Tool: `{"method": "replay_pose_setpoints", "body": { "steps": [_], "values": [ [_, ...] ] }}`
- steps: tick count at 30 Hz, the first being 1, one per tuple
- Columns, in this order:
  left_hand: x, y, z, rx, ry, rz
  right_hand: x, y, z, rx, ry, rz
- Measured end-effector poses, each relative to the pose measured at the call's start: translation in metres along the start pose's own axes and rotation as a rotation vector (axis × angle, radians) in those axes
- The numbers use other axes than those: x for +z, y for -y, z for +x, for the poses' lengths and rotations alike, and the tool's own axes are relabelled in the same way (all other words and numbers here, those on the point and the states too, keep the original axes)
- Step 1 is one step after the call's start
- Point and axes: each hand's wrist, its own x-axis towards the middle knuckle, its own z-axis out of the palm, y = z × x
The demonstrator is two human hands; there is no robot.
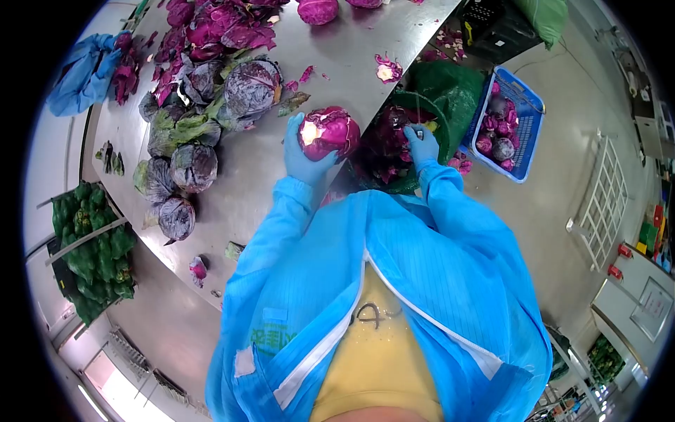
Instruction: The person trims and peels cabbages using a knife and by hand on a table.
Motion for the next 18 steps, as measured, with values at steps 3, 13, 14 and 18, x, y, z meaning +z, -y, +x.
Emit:
{"method": "replay_pose_setpoints", "body": {
  "steps": [3,13,14,18],
  "values": [
    [-0.001,0.004,0.007,0.031,0.052,0.002,0.016,0.036,-0.023,-0.401,0.052,0.053],
    [-0.007,0.008,0.007,-0.001,0.146,-0.070,0.037,0.120,-0.046,-0.353,0.602,0.176],
    [-0.006,0.010,0.007,-0.006,0.142,-0.072,0.029,0.120,-0.049,-0.173,0.718,0.287],
    [-0.006,-0.009,0.014,-0.242,0.050,-0.444,0.020,0.043,-0.003,-0.327,0.359,0.102]
  ]
}}
